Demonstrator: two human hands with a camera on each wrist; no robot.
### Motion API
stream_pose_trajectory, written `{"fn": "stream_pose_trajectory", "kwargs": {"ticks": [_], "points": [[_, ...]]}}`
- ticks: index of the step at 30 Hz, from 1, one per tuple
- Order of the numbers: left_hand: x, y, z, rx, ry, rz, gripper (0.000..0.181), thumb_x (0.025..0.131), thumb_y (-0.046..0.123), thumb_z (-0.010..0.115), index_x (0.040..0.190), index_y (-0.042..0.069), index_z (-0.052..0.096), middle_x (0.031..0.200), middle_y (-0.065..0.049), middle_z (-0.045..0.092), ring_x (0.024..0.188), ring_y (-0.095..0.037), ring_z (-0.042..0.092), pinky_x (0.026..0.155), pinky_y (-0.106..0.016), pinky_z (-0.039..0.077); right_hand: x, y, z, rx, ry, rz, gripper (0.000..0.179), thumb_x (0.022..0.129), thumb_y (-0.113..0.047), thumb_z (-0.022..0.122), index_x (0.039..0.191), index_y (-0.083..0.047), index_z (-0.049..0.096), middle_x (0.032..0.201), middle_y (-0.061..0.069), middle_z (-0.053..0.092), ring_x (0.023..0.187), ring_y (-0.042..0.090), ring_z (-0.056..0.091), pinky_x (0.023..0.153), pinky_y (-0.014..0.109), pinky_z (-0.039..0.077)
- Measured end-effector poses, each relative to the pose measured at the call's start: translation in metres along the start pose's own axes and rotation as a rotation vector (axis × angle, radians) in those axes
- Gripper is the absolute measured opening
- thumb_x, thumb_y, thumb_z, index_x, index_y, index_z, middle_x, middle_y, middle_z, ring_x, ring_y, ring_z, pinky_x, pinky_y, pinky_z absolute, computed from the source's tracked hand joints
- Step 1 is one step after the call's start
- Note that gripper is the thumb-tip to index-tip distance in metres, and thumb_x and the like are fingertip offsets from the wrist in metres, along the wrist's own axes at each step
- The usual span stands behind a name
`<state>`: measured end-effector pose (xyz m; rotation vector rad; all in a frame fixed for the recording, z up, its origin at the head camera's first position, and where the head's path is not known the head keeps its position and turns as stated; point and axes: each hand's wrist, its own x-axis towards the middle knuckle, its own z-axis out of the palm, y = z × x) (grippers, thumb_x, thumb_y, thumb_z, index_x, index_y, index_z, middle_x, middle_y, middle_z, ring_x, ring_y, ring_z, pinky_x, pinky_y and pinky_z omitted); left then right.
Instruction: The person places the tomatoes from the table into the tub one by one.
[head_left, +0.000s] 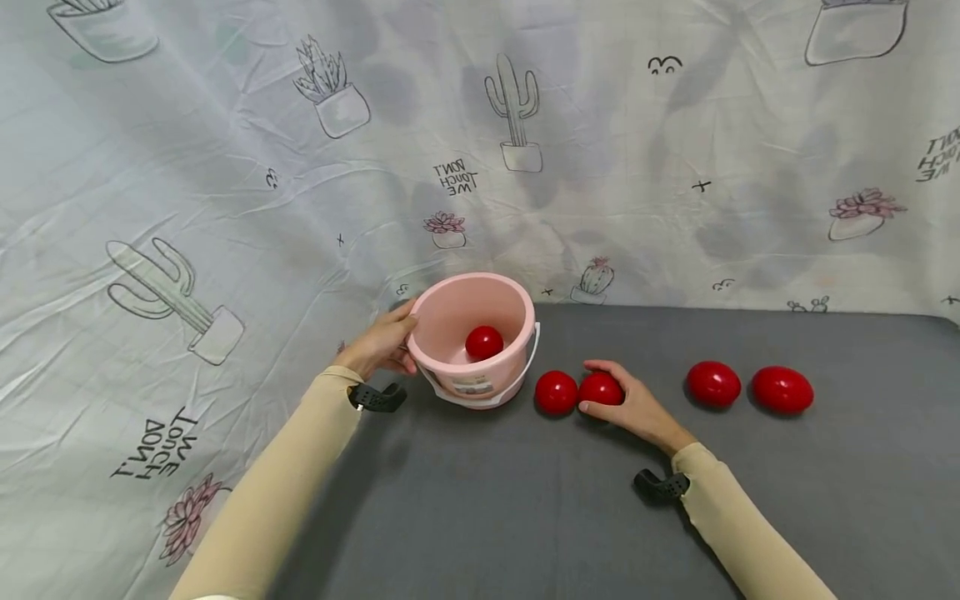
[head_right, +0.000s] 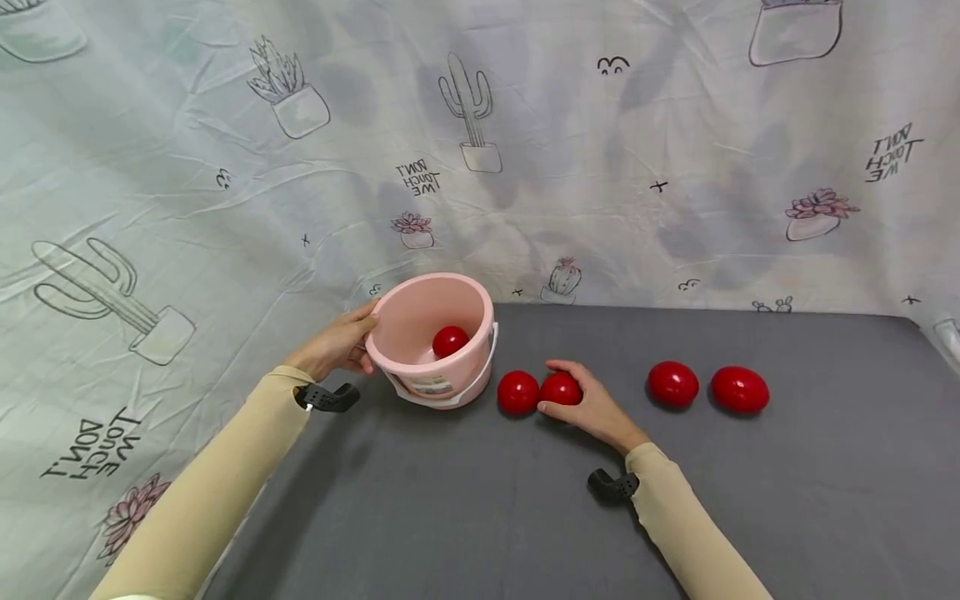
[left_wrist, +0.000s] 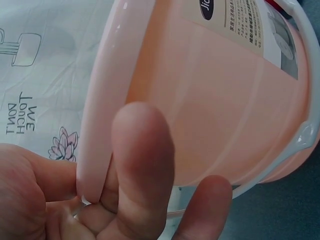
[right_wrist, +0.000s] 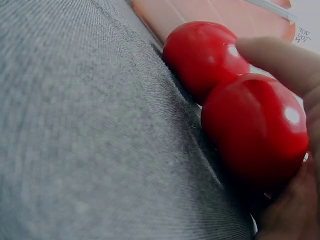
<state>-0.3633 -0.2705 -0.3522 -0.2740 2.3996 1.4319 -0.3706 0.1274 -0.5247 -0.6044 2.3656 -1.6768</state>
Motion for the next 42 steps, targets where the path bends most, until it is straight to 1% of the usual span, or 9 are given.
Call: {"fn": "stream_pose_trajectory", "kwargs": {"ticks": [8, 15, 20, 24, 28, 31, 36, 39, 42], "points": [[0.000, 0.002, 0.000, 0.018, -0.016, 0.003, 0.057, 0.112, 0.033, 0.031, 0.163, 0.039, 0.007, 0.069, -0.002, 0.058, 0.049, -0.010, 0.061, 0.063, -0.034, 0.059, 0.000, 0.000, -0.001, -0.022, 0.013, -0.008, 0.056, 0.092, -0.024, 0.074, 0.143, -0.013, 0.053, 0.139, 0.019, 0.056, 0.114, 0.032, 0.057, 0.085, 0.033, 0.053], [0.000, 0.004, -0.002, 0.006, -0.023, -0.006, 0.058, 0.112, 0.031, 0.030, 0.164, 0.037, 0.005, 0.068, -0.003, 0.057, 0.048, -0.010, 0.060, 0.062, -0.033, 0.058, 0.003, -0.002, -0.004, -0.041, 0.020, -0.061, 0.053, 0.096, -0.021, 0.070, 0.144, -0.010, 0.051, 0.141, 0.018, 0.055, 0.118, 0.031, 0.055, 0.087, 0.028, 0.053], [0.000, 0.005, -0.002, -0.004, -0.030, -0.008, 0.058, 0.112, 0.031, 0.029, 0.164, 0.035, 0.003, 0.068, -0.003, 0.059, 0.048, -0.010, 0.061, 0.061, -0.033, 0.058, 0.003, 0.000, -0.008, -0.035, 0.042, -0.080, 0.053, 0.097, -0.020, 0.070, 0.145, -0.010, 0.051, 0.139, 0.017, 0.056, 0.113, 0.019, 0.057, 0.086, 0.025, 0.053], [0.000, 0.006, -0.002, 0.002, -0.030, -0.014, 0.058, 0.112, 0.031, 0.029, 0.164, 0.035, 0.002, 0.069, -0.003, 0.059, 0.049, -0.011, 0.061, 0.062, -0.033, 0.058, 0.003, 0.001, -0.011, 0.021, 0.047, -0.055, 0.051, 0.098, -0.023, 0.068, 0.145, -0.012, 0.052, 0.141, 0.015, 0.055, 0.109, 0.009, 0.056, 0.084, 0.023, 0.053], [-0.001, 0.005, -0.002, 0.000, -0.033, -0.021, 0.059, 0.112, 0.031, 0.029, 0.164, 0.036, 0.001, 0.070, -0.004, 0.059, 0.050, -0.011, 0.061, 0.065, -0.035, 0.059, 0.000, 0.001, -0.018, 0.142, 0.042, 0.010, 0.052, 0.101, -0.028, 0.063, 0.148, -0.011, 0.048, 0.139, 0.011, 0.053, 0.108, 0.007, 0.056, 0.083, 0.024, 0.053], [-0.002, 0.004, -0.002, -0.005, -0.034, -0.019, 0.060, 0.112, 0.031, 0.030, 0.164, 0.035, 0.001, 0.071, -0.004, 0.060, 0.050, -0.011, 0.061, 0.066, -0.036, 0.059, -0.002, 0.000, -0.023, 0.335, 0.028, 0.048, 0.053, 0.104, -0.028, 0.059, 0.150, -0.008, 0.042, 0.138, 0.007, 0.049, 0.112, 0.006, 0.055, 0.087, 0.020, 0.052], [-0.005, 0.003, -0.001, -0.011, -0.026, -0.021, 0.060, 0.112, 0.032, 0.031, 0.164, 0.036, 0.002, 0.070, -0.004, 0.059, 0.050, -0.011, 0.061, 0.063, -0.034, 0.059, -0.002, 0.004, -0.029, 0.661, -0.008, 0.007, 0.047, 0.107, -0.019, 0.050, 0.150, -0.003, 0.038, 0.137, 0.006, 0.050, 0.114, 0.007, 0.059, 0.095, 0.020, 0.053], [-0.005, 0.005, -0.001, -0.006, -0.025, -0.027, 0.059, 0.111, 0.032, 0.031, 0.163, 0.037, 0.002, 0.071, -0.005, 0.059, 0.050, -0.011, 0.061, 0.064, -0.034, 0.059, -0.002, 0.006, -0.030, 0.772, -0.023, -0.019, 0.042, 0.108, -0.014, 0.046, 0.148, -0.003, 0.039, 0.133, 0.006, 0.054, 0.113, 0.010, 0.062, 0.098, 0.026, 0.055], [-0.005, 0.004, -0.002, -0.011, -0.020, -0.028, 0.059, 0.111, 0.033, 0.031, 0.163, 0.038, 0.004, 0.072, -0.005, 0.059, 0.050, -0.012, 0.062, 0.064, -0.033, 0.059, 0.000, 0.001, -0.030, 0.816, -0.048, -0.025, 0.036, 0.109, -0.013, 0.044, 0.144, -0.008, 0.045, 0.132, 0.004, 0.057, 0.116, 0.010, 0.062, 0.099, 0.030, 0.055]]}}
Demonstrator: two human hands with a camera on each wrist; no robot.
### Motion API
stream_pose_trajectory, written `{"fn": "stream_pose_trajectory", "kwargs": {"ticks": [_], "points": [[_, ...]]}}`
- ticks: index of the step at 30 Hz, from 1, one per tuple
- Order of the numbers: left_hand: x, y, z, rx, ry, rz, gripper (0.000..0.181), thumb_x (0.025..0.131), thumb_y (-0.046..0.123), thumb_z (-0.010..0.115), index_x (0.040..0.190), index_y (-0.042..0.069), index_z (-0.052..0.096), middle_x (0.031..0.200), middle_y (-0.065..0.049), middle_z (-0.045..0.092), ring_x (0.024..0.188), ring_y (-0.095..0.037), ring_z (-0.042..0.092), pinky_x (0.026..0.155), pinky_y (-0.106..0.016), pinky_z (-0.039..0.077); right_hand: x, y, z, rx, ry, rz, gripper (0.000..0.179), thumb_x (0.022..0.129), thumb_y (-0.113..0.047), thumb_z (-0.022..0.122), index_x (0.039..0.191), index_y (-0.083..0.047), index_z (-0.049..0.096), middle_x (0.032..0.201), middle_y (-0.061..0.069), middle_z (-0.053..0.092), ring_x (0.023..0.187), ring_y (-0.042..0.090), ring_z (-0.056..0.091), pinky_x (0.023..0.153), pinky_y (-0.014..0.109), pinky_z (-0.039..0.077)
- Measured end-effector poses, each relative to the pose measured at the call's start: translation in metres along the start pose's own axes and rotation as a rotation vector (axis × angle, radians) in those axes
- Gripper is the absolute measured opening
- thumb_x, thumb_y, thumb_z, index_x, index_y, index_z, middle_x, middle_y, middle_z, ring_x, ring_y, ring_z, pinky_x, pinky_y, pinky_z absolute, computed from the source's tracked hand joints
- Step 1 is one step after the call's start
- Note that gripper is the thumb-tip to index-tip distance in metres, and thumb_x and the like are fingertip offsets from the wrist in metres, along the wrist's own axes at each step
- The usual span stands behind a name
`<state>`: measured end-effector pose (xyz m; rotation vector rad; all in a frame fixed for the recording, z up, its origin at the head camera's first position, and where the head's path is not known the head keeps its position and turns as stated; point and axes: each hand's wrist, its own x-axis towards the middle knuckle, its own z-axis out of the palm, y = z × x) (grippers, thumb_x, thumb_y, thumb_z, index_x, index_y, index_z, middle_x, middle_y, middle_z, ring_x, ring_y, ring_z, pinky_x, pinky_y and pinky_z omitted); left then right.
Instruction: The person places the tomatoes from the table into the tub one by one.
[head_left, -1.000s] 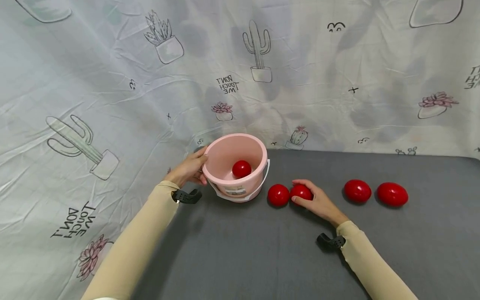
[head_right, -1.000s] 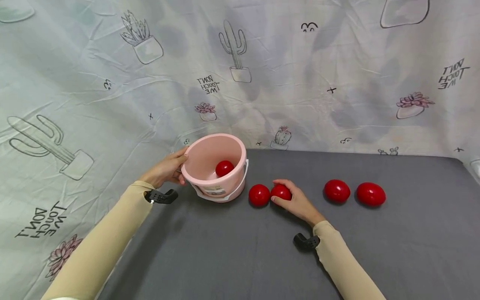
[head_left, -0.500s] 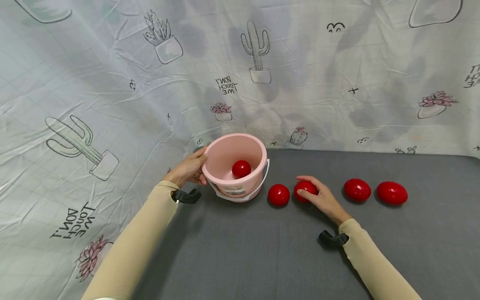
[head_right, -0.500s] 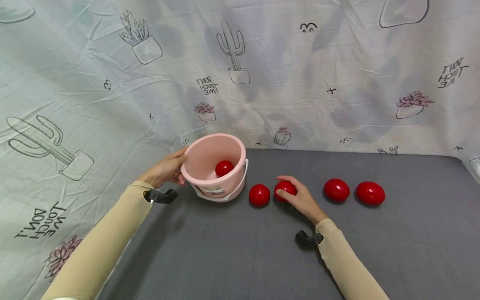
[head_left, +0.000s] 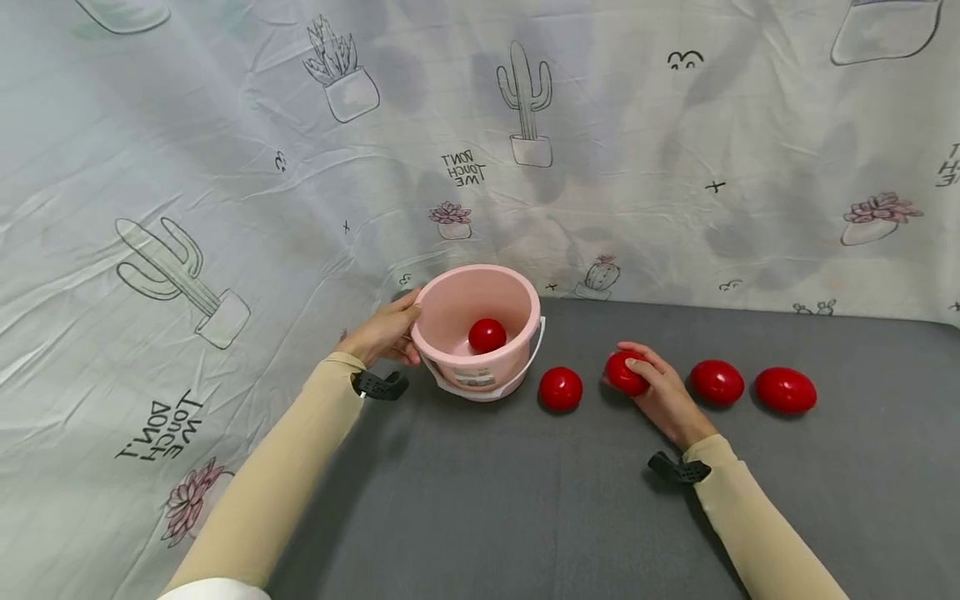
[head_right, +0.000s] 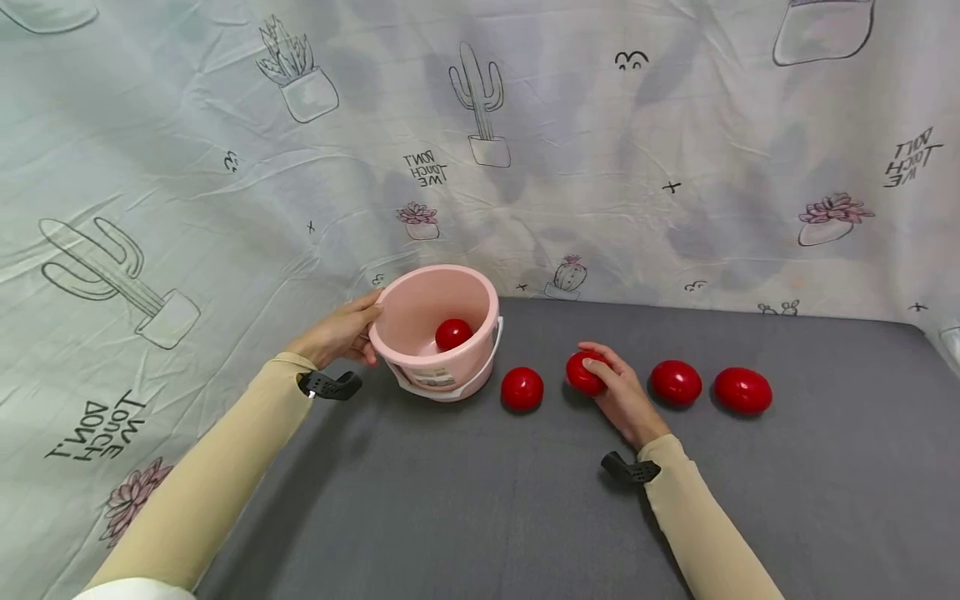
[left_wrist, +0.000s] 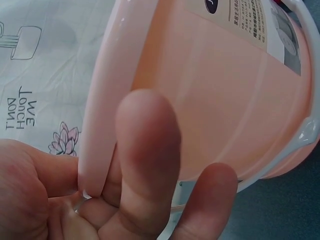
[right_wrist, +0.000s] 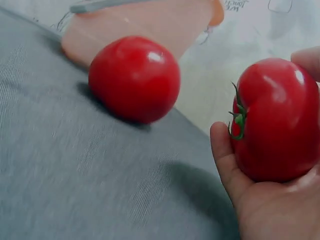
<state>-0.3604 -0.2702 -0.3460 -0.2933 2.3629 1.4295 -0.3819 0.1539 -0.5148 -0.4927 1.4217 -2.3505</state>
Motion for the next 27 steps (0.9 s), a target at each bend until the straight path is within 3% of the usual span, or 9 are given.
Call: {"fn": "stream_pose_trajectory", "kwargs": {"ticks": [6, 14, 20, 27], "points": [[0.002, 0.002, 0.000, 0.003, -0.003, -0.017, 0.057, 0.112, 0.034, 0.030, 0.163, 0.041, 0.005, 0.070, -0.006, 0.059, 0.050, -0.011, 0.063, 0.062, -0.032, 0.059, 0.008, -0.020, 0.011, 0.007, -0.037, -0.016, 0.032, 0.110, -0.018, 0.040, 0.142, -0.014, 0.046, 0.135, 0.001, 0.058, 0.124, 0.016, 0.063, 0.100, 0.032, 0.056], [0.000, 0.001, -0.001, -0.002, 0.002, -0.003, 0.057, 0.112, 0.036, 0.031, 0.163, 0.041, 0.005, 0.073, -0.006, 0.060, 0.051, -0.011, 0.064, 0.066, -0.035, 0.060, 0.036, -0.068, 0.039, 0.020, 0.009, -0.106, 0.035, 0.107, -0.020, 0.049, 0.142, -0.015, 0.046, 0.141, 0.005, 0.047, 0.125, 0.025, 0.056, 0.096, 0.031, 0.057], [-0.001, 0.000, -0.001, -0.003, 0.013, -0.002, 0.057, 0.112, 0.036, 0.031, 0.162, 0.041, 0.006, 0.072, -0.007, 0.060, 0.051, -0.013, 0.065, 0.067, -0.037, 0.061, 0.057, -0.100, 0.064, 0.004, -0.032, -0.171, 0.034, 0.107, -0.018, 0.049, 0.140, -0.012, 0.047, 0.139, 0.006, 0.049, 0.121, 0.024, 0.058, 0.094, 0.031, 0.058], [-0.004, -0.001, 0.001, -0.010, 0.022, 0.003, 0.057, 0.112, 0.033, 0.032, 0.163, 0.038, 0.009, 0.071, -0.006, 0.060, 0.050, -0.012, 0.064, 0.065, -0.036, 0.060, 0.075, -0.124, 0.093, -0.069, -0.055, -0.154, 0.033, 0.102, -0.015, 0.058, 0.134, -0.015, 0.053, 0.138, 0.005, 0.053, 0.125, 0.026, 0.054, 0.094, 0.033, 0.058]]}}
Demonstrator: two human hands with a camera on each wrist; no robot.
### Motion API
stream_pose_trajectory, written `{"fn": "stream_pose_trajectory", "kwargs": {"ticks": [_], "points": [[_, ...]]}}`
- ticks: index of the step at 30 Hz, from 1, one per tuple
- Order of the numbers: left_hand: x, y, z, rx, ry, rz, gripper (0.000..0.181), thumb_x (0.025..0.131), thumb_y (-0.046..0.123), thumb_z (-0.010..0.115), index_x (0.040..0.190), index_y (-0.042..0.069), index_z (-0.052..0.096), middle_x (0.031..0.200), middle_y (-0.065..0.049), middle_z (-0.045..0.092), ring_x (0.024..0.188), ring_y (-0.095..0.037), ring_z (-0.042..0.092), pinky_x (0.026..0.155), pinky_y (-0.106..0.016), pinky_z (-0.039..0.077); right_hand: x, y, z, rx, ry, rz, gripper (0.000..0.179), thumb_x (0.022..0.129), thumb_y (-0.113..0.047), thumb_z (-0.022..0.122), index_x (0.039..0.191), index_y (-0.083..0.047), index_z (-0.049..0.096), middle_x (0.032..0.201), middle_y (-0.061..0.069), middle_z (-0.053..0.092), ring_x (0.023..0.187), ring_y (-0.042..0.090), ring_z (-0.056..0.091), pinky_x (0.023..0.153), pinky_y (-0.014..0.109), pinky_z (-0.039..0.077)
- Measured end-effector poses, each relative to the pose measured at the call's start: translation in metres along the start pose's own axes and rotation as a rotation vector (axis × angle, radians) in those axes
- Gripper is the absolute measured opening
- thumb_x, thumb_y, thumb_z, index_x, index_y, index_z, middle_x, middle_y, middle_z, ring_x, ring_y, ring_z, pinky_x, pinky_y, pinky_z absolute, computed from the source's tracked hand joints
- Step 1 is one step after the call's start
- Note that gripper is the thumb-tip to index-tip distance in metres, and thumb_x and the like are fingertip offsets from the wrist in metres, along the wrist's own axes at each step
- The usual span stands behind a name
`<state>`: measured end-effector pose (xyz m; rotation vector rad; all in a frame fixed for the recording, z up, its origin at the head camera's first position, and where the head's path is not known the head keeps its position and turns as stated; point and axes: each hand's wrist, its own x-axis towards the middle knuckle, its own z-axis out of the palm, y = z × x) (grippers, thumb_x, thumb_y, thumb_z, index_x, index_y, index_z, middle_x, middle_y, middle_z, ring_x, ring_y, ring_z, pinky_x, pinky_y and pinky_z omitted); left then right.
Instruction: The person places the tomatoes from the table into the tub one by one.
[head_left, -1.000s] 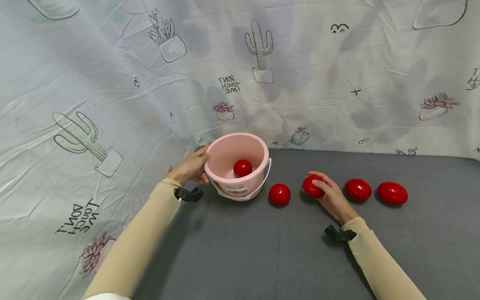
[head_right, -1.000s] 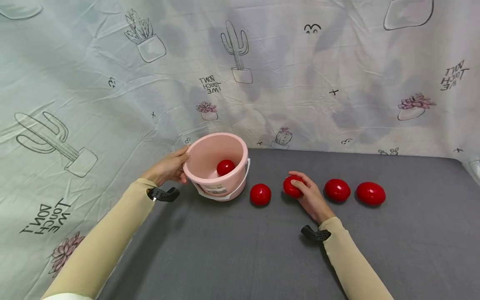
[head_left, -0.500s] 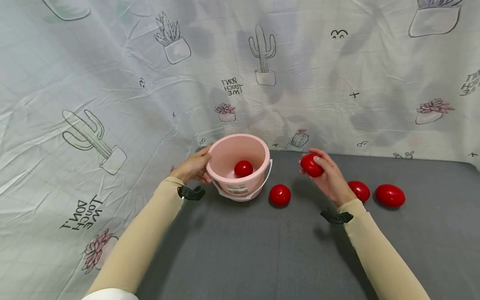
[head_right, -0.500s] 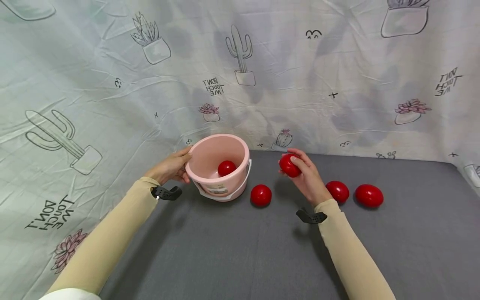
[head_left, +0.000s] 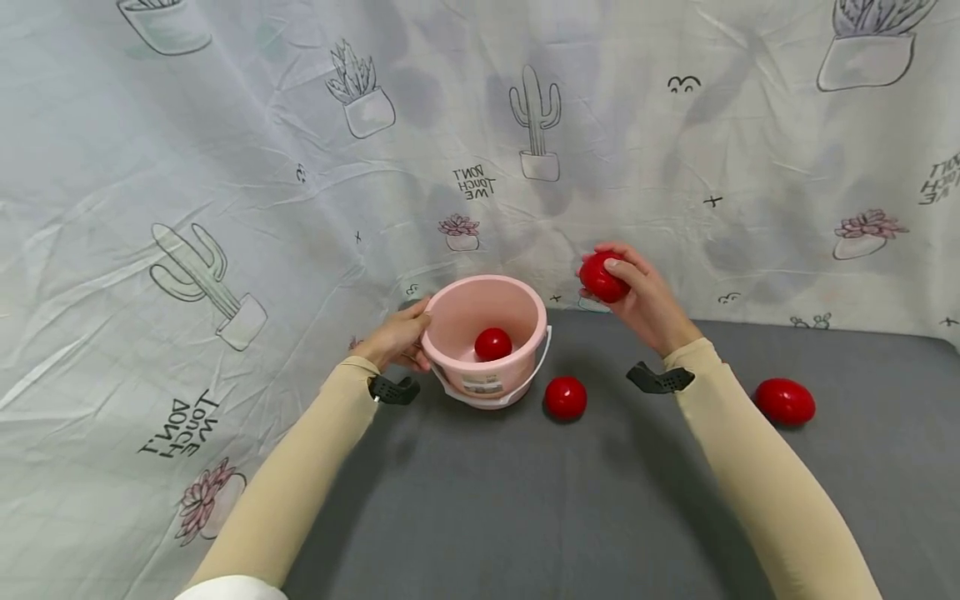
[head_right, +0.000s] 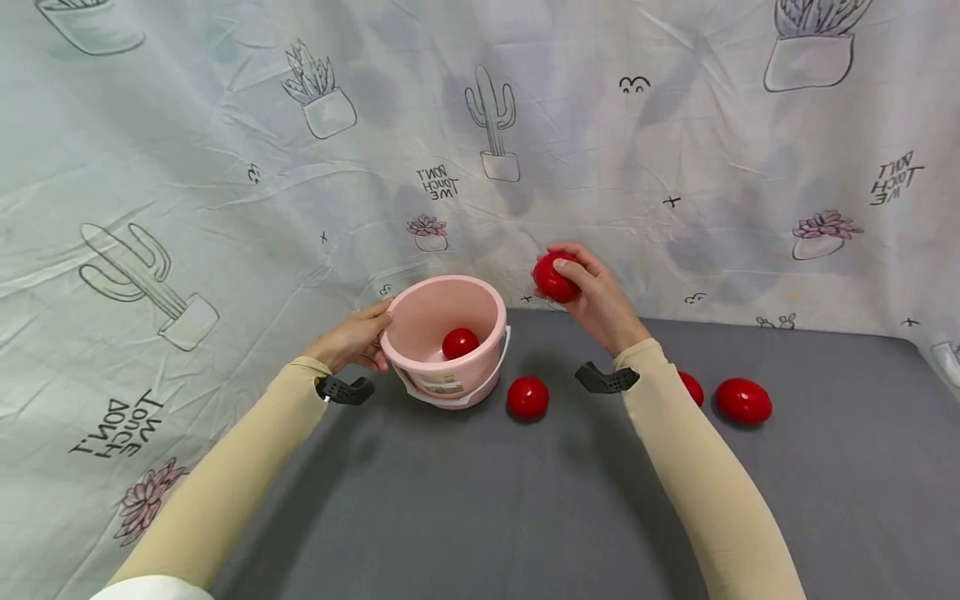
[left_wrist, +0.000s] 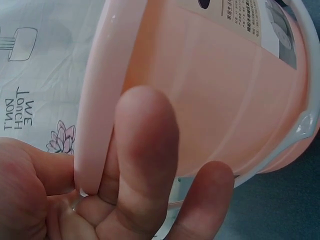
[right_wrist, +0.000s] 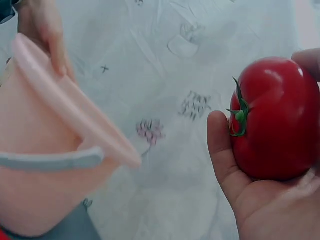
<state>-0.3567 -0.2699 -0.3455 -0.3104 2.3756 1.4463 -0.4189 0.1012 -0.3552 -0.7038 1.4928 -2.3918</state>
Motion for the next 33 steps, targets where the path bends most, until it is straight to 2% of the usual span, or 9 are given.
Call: {"fn": "stream_pose_trajectory", "kwargs": {"ticks": [5, 10, 17, 25, 28, 33], "points": [[-0.003, -0.001, 0.001, 0.007, 0.009, 0.000, 0.057, 0.111, 0.033, 0.032, 0.163, 0.040, 0.009, 0.071, -0.006, 0.060, 0.049, -0.011, 0.063, 0.063, -0.035, 0.060, 0.022, -0.008, 0.023, -0.028, -0.031, 0.021, 0.039, 0.098, -0.013, 0.064, 0.136, -0.013, 0.052, 0.139, 0.004, 0.052, 0.129, 0.027, 0.048, 0.092, 0.033, 0.059], [-0.003, -0.001, 0.001, 0.001, 0.016, -0.002, 0.056, 0.111, 0.034, 0.033, 0.162, 0.041, 0.010, 0.070, -0.006, 0.061, 0.049, -0.011, 0.063, 0.062, -0.034, 0.060, 0.041, -0.011, 0.049, -0.030, -0.066, 0.017, 0.036, 0.098, -0.014, 0.066, 0.133, -0.015, 0.056, 0.139, 0.008, 0.052, 0.128, 0.028, 0.050, 0.091, 0.033, 0.059], [-0.003, 0.000, 0.000, -0.006, 0.012, 0.003, 0.057, 0.111, 0.034, 0.033, 0.163, 0.040, 0.009, 0.070, -0.007, 0.060, 0.049, -0.012, 0.063, 0.062, -0.035, 0.060, 0.062, -0.006, 0.078, 0.052, -0.121, 0.031, 0.026, 0.098, -0.010, 0.064, 0.123, -0.016, 0.062, 0.132, 0.007, 0.057, 0.123, 0.030, 0.053, 0.090, 0.036, 0.060], [-0.003, 0.000, 0.000, -0.001, 0.011, 0.014, 0.058, 0.111, 0.034, 0.034, 0.163, 0.038, 0.010, 0.070, -0.007, 0.058, 0.049, -0.012, 0.063, 0.065, -0.038, 0.060, 0.081, 0.016, 0.096, 0.083, -0.159, 0.098, 0.022, 0.098, -0.009, 0.058, 0.115, -0.020, 0.064, 0.130, 0.007, 0.058, 0.121, 0.027, 0.054, 0.086, 0.034, 0.061], [-0.004, -0.001, 0.001, -0.010, 0.014, 0.020, 0.058, 0.111, 0.034, 0.035, 0.163, 0.038, 0.010, 0.070, -0.007, 0.058, 0.048, -0.012, 0.062, 0.062, -0.035, 0.059, 0.088, 0.029, 0.099, 0.091, -0.171, 0.126, 0.021, 0.099, -0.010, 0.055, 0.114, -0.020, 0.064, 0.134, 0.011, 0.056, 0.120, 0.027, 0.054, 0.086, 0.034, 0.061], [-0.003, -0.004, 0.002, -0.020, 0.024, 0.029, 0.057, 0.111, 0.033, 0.034, 0.164, 0.035, 0.011, 0.068, -0.006, 0.058, 0.047, -0.012, 0.062, 0.056, -0.031, 0.056, 0.097, 0.046, 0.104, 0.070, -0.166, 0.155, 0.022, 0.099, -0.016, 0.059, 0.120, -0.019, 0.063, 0.133, 0.009, 0.058, 0.119, 0.026, 0.056, 0.088, 0.034, 0.060]]}}
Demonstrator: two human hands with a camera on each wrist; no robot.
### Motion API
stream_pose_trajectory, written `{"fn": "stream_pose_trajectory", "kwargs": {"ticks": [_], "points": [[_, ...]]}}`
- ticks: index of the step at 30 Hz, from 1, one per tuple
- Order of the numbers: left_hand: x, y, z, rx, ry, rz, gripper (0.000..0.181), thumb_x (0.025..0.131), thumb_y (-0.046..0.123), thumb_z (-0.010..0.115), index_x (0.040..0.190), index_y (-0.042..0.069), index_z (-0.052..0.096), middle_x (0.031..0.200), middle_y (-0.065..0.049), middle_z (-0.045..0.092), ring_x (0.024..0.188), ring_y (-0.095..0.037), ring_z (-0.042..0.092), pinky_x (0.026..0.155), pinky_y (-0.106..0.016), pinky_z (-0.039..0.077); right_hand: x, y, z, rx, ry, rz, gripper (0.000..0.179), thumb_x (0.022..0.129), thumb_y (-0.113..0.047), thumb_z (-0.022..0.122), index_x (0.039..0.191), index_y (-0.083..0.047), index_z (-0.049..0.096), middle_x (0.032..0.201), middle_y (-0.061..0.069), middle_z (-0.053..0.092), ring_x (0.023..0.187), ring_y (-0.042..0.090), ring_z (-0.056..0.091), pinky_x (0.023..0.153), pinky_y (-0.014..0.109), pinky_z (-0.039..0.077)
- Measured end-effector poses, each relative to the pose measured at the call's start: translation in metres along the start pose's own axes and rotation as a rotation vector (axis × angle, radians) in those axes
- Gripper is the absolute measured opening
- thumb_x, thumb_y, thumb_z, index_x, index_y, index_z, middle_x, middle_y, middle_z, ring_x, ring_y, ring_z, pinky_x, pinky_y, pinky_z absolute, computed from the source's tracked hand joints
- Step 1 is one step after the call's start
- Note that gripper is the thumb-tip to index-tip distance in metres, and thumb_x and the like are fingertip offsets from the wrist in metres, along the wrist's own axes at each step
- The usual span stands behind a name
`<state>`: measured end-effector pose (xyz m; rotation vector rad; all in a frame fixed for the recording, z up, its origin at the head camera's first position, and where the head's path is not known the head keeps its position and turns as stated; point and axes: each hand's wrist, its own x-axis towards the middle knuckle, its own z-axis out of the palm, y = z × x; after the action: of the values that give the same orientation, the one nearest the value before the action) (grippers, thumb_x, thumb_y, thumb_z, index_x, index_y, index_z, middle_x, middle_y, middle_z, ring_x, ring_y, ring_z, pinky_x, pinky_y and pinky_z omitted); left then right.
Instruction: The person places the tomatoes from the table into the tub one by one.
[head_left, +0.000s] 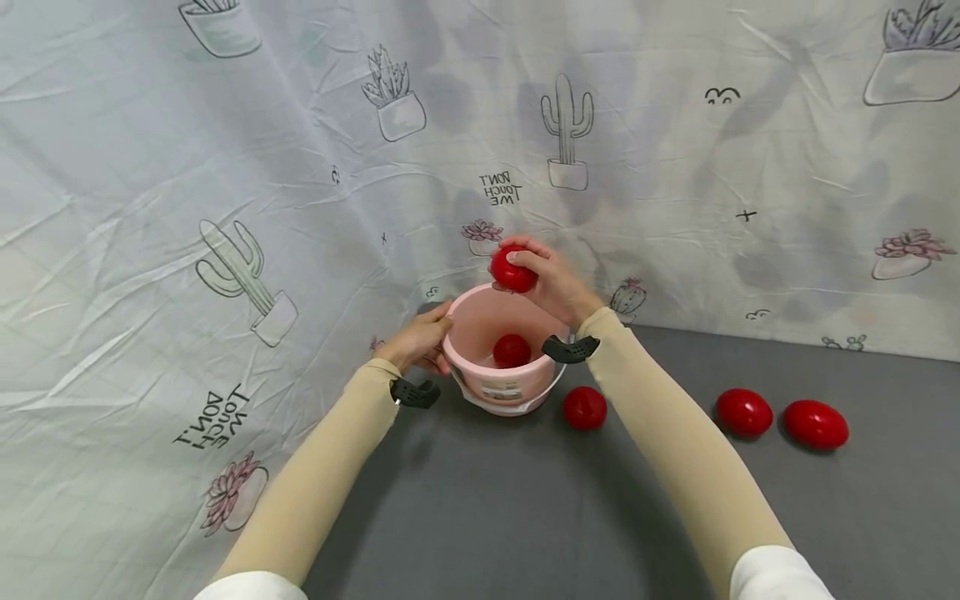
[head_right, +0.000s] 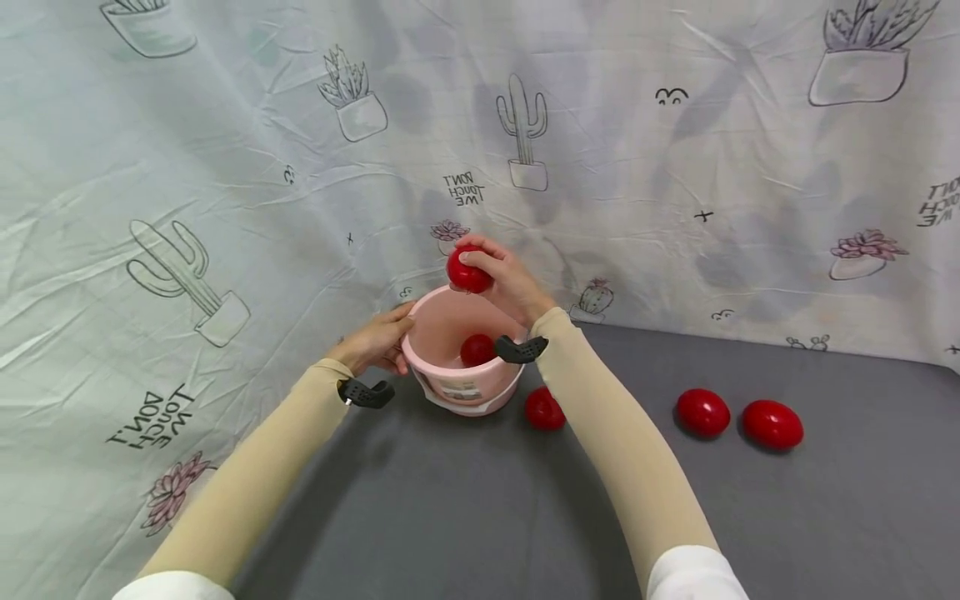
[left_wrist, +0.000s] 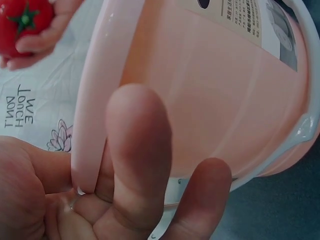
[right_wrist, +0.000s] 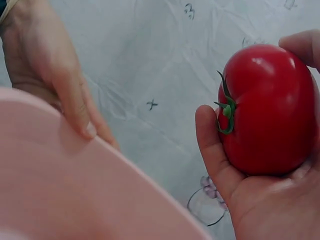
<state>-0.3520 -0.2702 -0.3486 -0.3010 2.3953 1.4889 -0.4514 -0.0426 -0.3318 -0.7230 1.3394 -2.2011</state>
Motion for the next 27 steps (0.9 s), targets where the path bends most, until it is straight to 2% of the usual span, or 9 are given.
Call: {"fn": "stream_pose_trajectory", "kwargs": {"ticks": [4, 8, 12, 18, 22, 27], "points": [[0.001, -0.001, 0.004, 0.001, -0.003, -0.012, 0.057, 0.111, 0.033, 0.034, 0.164, 0.035, 0.011, 0.066, -0.006, 0.058, 0.047, -0.012, 0.062, 0.057, -0.032, 0.056, 0.004, 0.012, -0.004, -0.017, 0.006, 0.026, 0.030, 0.098, -0.017, 0.062, 0.128, -0.014, 0.060, 0.125, 0.003, 0.062, 0.117, 0.025, 0.057, 0.089, 0.034, 0.059], [0.001, -0.001, 0.008, 0.000, -0.004, -0.028, 0.057, 0.111, 0.033, 0.034, 0.163, 0.037, 0.011, 0.066, -0.007, 0.058, 0.047, -0.013, 0.062, 0.056, -0.031, 0.055, 0.004, 0.021, -0.009, -0.083, 0.023, 0.051, 0.026, 0.098, -0.016, 0.061, 0.124, -0.017, 0.061, 0.121, 0.003, 0.062, 0.114, 0.024, 0.057, 0.088, 0.030, 0.059], [0.003, 0.000, 0.012, -0.016, -0.010, -0.028, 0.057, 0.111, 0.033, 0.034, 0.164, 0.036, 0.012, 0.068, -0.008, 0.058, 0.046, -0.013, 0.061, 0.055, -0.030, 0.054, 0.005, 0.026, -0.011, -0.198, 0.040, 0.057, 0.024, 0.098, -0.017, 0.062, 0.122, -0.019, 0.062, 0.123, 0.004, 0.062, 0.113, 0.022, 0.057, 0.084, 0.026, 0.058], [0.003, 0.002, 0.011, -0.009, -0.004, -0.033, 0.057, 0.111, 0.034, 0.034, 0.164, 0.036, 0.011, 0.065, -0.008, 0.058, 0.046, -0.014, 0.061, 0.054, -0.030, 0.054, 0.007, 0.027, -0.008, -0.370, 0.037, 0.081, 0.039, 0.096, -0.021, 0.066, 0.134, -0.012, 0.059, 0.130, 0.007, 0.061, 0.116, 0.025, 0.058, 0.090, 0.028, 0.057], [0.003, 0.003, 0.007, -0.002, 0.013, -0.034, 0.057, 0.111, 0.035, 0.034, 0.163, 0.037, 0.012, 0.064, -0.008, 0.058, 0.046, -0.014, 0.062, 0.054, -0.031, 0.054, 0.010, 0.026, -0.005, -0.502, -0.003, 0.119, 0.044, 0.095, -0.025, 0.067, 0.137, -0.015, 0.058, 0.133, 0.007, 0.061, 0.119, 0.027, 0.058, 0.096, 0.035, 0.056], [0.004, 0.003, 0.004, 0.010, 0.019, -0.048, 0.057, 0.111, 0.036, 0.035, 0.163, 0.037, 0.013, 0.068, -0.008, 0.059, 0.047, -0.014, 0.062, 0.055, -0.031, 0.055, 0.015, 0.027, -0.005, -0.653, -0.092, 0.188, 0.046, 0.093, -0.029, 0.069, 0.136, -0.018, 0.058, 0.133, 0.006, 0.061, 0.121, 0.028, 0.057, 0.100, 0.040, 0.053]]}}
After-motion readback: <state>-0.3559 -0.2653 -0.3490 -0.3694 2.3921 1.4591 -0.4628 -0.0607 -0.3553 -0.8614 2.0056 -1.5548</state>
